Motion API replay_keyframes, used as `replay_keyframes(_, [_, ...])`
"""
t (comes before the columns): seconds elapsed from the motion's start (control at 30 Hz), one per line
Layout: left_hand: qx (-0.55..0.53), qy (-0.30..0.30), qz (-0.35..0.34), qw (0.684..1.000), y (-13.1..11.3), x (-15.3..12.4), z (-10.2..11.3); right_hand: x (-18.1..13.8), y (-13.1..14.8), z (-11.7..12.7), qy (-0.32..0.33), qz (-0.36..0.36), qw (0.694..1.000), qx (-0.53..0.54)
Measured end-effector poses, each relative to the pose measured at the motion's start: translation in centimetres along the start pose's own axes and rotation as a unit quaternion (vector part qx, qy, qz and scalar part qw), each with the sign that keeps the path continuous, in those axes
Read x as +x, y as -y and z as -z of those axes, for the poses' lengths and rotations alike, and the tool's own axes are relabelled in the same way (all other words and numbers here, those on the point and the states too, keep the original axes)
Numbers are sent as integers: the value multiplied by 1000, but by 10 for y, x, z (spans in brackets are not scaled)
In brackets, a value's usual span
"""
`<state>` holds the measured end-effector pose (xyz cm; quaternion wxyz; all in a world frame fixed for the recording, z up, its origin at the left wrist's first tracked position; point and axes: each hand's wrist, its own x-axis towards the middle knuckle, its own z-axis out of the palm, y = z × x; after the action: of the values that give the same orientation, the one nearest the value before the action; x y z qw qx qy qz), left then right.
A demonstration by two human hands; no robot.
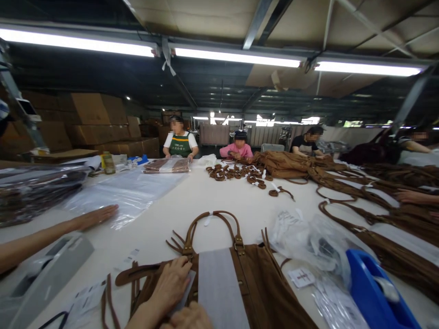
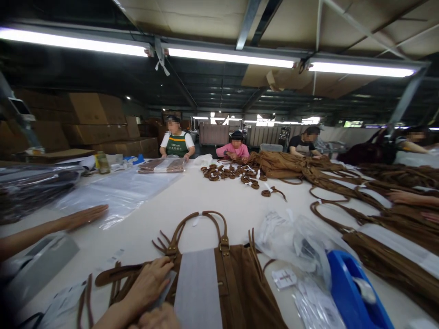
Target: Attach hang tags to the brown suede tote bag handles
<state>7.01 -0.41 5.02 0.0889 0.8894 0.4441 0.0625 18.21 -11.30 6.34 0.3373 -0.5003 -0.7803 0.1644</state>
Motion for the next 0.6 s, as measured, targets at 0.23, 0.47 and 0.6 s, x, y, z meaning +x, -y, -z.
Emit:
replay_keyframes(0.23, [74, -20, -14, 997, -40, 28, 21, -15, -114, 107, 50, -217, 949, -222])
replay_keyframes(0.47, [57, -9, -35, 998, -101, 52, -38, -46, -173, 106, 30, -249, 954, -162])
replay_keyframes(0.6, [104, -38, -71, 991, -97, 44, -72, -59, -169, 107, 5, -229, 965, -128])
